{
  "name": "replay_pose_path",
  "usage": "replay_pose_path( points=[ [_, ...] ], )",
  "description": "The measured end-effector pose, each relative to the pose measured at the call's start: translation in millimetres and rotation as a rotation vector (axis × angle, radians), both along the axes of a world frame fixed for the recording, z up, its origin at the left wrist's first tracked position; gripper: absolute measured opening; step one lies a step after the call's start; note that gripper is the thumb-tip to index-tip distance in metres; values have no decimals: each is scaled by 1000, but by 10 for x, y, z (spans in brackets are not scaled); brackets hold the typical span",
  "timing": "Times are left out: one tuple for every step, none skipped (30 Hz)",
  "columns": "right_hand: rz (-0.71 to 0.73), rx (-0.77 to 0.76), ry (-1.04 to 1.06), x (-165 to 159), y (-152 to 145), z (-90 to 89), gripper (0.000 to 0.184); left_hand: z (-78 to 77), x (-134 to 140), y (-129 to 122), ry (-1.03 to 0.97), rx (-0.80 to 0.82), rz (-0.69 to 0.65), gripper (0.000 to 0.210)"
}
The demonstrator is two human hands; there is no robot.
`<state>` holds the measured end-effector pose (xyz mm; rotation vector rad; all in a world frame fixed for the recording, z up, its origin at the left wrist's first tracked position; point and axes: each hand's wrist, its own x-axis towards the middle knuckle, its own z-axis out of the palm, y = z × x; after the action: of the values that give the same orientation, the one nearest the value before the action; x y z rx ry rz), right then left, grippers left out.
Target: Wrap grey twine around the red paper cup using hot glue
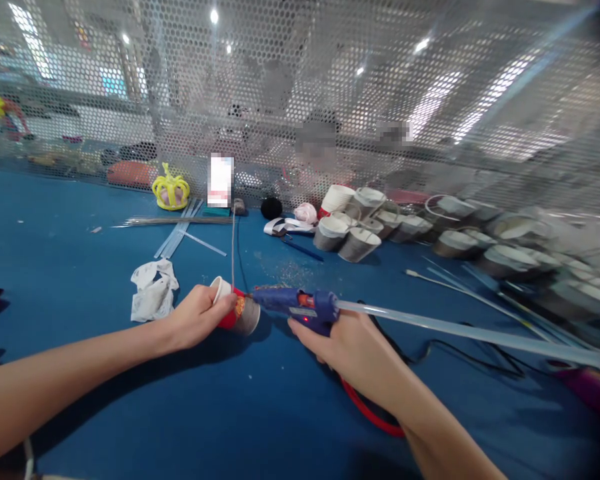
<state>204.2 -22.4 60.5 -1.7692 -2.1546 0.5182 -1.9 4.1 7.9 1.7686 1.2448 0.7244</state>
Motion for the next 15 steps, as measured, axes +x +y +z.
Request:
replay_pose_path(
  points=[
    [-8,0,3,-3,-3,8,36,2,0,-1,-2,1,0,34],
    [-12,-3,6,-4,-8,15,36,3,1,-1,-4,1,2,34],
    [-11,-6,11,-2,-14,22,36,1,0,-1,-4,0,2,34],
    [-9,-10,18,2,-21,28,36,-3,0,0,-1,-2,2,34],
    [-7,-15,24,7,-28,34,35,-9,-2,2,4,-4,1,34],
    [-2,-20,26,12,-36,40,34,-17,-4,5,9,-2,-2,34],
    [5,-24,25,15,-43,47,33,-26,-7,8,12,4,-2,34],
    [15,-26,24,16,-49,55,32,-35,-10,10,14,9,-4,35],
    [23,-24,21,14,-52,64,31,-41,-13,12,15,14,-4,35],
    [26,-20,19,7,-53,72,30,-45,-15,13,16,17,-4,35],
    [24,-15,20,-1,-50,79,30,-46,-16,13,18,18,-3,35],
    [16,-11,22,-12,-45,84,30,-43,-17,12,19,19,-3,35],
    [5,-11,24,-22,-38,86,30,-39,-17,9,20,20,-3,35],
    [-5,-15,26,-29,-31,85,30,-34,-16,6,20,23,-5,34],
    [-11,-22,27,-33,-24,82,30,-30,-15,3,21,28,-6,34]
  ],
)
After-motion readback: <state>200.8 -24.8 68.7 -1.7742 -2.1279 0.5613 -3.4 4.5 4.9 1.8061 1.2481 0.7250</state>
